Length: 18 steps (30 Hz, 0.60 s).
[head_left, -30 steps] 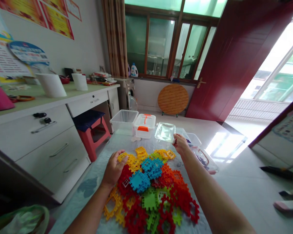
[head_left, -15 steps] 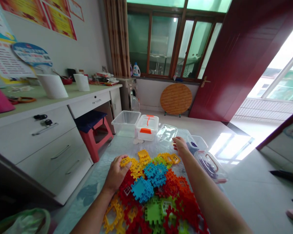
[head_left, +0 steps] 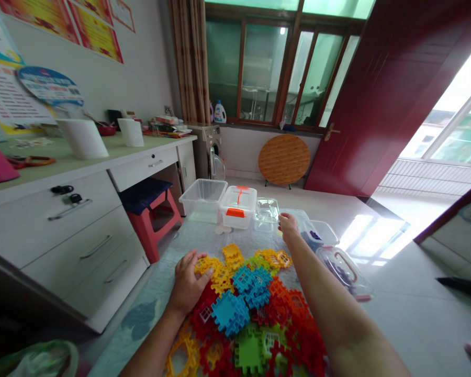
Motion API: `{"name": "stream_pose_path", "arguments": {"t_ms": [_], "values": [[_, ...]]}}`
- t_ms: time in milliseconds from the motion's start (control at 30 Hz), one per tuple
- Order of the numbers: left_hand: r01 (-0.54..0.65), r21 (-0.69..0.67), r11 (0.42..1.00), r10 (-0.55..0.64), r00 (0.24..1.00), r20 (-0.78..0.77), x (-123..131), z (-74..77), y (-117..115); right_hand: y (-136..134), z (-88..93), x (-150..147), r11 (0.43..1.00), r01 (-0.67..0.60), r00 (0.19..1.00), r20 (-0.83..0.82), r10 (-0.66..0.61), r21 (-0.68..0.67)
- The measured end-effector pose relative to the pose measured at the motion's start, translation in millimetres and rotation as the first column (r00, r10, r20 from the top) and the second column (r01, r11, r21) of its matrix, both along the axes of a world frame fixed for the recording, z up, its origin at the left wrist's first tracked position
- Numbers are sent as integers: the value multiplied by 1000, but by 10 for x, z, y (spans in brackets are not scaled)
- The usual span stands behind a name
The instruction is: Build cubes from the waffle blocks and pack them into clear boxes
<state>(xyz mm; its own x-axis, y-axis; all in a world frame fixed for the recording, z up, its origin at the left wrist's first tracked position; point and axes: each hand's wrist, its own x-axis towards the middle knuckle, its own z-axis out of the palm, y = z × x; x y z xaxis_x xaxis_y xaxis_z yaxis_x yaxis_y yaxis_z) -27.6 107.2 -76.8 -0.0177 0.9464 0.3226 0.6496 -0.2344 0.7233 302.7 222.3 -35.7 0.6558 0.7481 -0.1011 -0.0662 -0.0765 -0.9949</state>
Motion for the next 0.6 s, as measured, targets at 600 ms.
{"name": "stream_pose_path", "arguments": {"t_ms": [600], "values": [[471,-279,837,-319,834,451,101,266,-233,-1510,332,60,972,-231,794,584,169,34]]}}
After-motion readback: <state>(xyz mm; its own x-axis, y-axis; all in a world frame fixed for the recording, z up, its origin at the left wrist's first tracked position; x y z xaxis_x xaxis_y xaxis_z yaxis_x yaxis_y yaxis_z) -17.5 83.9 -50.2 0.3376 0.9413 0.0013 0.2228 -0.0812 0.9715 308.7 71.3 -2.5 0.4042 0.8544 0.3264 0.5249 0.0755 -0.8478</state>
